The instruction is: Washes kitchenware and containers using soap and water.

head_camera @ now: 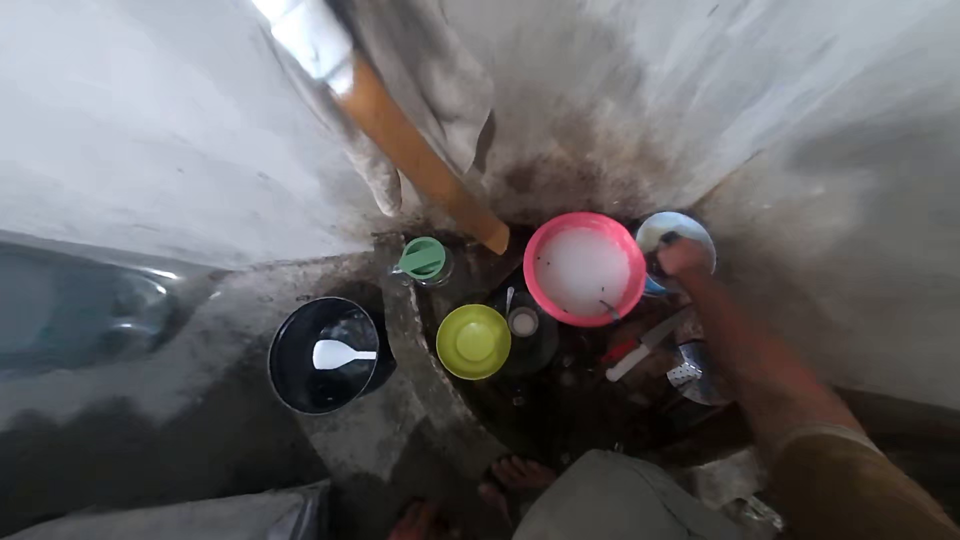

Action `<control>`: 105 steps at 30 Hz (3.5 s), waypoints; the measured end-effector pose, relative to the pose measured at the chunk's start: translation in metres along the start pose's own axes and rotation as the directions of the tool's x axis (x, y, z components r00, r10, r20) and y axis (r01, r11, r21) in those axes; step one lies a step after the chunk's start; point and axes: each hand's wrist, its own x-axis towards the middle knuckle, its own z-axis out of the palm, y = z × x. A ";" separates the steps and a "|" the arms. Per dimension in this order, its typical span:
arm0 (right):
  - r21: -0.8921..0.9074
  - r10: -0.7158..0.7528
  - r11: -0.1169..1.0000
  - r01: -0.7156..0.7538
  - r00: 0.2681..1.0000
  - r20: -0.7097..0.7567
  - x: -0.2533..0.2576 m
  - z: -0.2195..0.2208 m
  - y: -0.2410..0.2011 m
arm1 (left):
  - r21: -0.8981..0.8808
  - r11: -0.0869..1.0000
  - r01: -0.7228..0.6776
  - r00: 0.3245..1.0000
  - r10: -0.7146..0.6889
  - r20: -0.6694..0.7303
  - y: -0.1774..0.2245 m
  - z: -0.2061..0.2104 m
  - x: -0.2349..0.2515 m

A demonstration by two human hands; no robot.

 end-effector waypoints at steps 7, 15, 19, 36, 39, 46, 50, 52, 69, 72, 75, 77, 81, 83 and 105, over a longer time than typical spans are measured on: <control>-0.022 -0.224 0.973 0.229 0.963 0.151 0.025 0.025 0.022 | -0.232 0.972 -0.036 0.991 0.005 -0.131 0.005 -0.011 0.039; -0.024 -0.083 0.996 0.087 0.987 0.140 0.016 0.033 0.016 | -0.994 0.110 0.026 0.990 -0.141 0.010 0.085 -0.008 0.127; 0.126 0.024 0.992 -0.020 0.999 -0.029 0.005 0.021 0.014 | -0.999 -0.035 0.036 0.960 -0.276 0.044 0.109 -0.002 0.160; 0.840 0.157 0.521 0.149 0.951 -0.266 -0.028 -0.012 -0.002 | -0.730 0.616 -0.296 0.818 -0.231 -0.526 0.080 -0.096 0.139; 0.853 0.203 0.442 0.275 0.896 -0.394 -0.046 -0.016 -0.030 | -0.206 0.917 -0.341 0.636 0.063 -0.769 0.071 -0.166 0.162; 0.919 -0.138 0.292 0.265 0.962 -0.234 -0.149 -0.028 -0.148 | 0.248 0.942 -0.224 0.682 0.334 -0.651 0.084 -0.223 0.210; 0.790 -0.519 0.489 0.370 0.851 -0.078 -0.181 -0.012 -0.223 | 0.274 0.948 -0.164 0.690 0.309 -0.655 0.086 -0.225 0.217; 0.641 -0.618 0.595 0.485 0.786 -0.021 -0.185 0.004 -0.258 | 0.268 0.951 -0.157 0.698 0.299 -0.651 0.091 -0.228 0.216; 0.591 -0.665 0.607 0.532 0.747 0.010 -0.200 0.036 -0.315 | 0.283 0.945 -0.161 0.687 0.313 -0.655 0.087 -0.229 0.203; 0.584 -0.653 0.617 0.528 0.757 0.005 -0.203 0.037 -0.316 | 0.222 0.962 -0.159 0.685 0.269 -0.677 0.090 -0.230 0.197; 0.594 -0.647 0.616 0.518 0.762 0.007 -0.200 0.036 -0.315 | 0.190 0.969 -0.158 0.689 0.246 -0.681 0.102 -0.234 0.189; 0.647 -0.623 0.584 0.490 0.782 -0.030 -0.197 0.032 -0.310 | 0.172 0.966 -0.191 0.673 0.256 -0.694 0.100 -0.234 0.188; 0.810 -0.428 0.442 0.384 0.885 -0.186 -0.204 0.014 -0.285 | 0.010 0.858 -0.514 0.461 0.286 -0.840 0.094 -0.203 0.176; 0.887 -0.442 0.228 0.402 0.854 -0.274 -0.216 0.002 -0.272 | -0.286 0.656 -0.699 0.530 0.205 -0.823 0.105 -0.174 0.163; 0.658 -0.817 0.171 0.733 0.479 -0.321 -0.292 0.049 -0.187 | -0.939 -0.282 -0.197 0.980 -0.040 -0.194 0.099 -0.085 0.167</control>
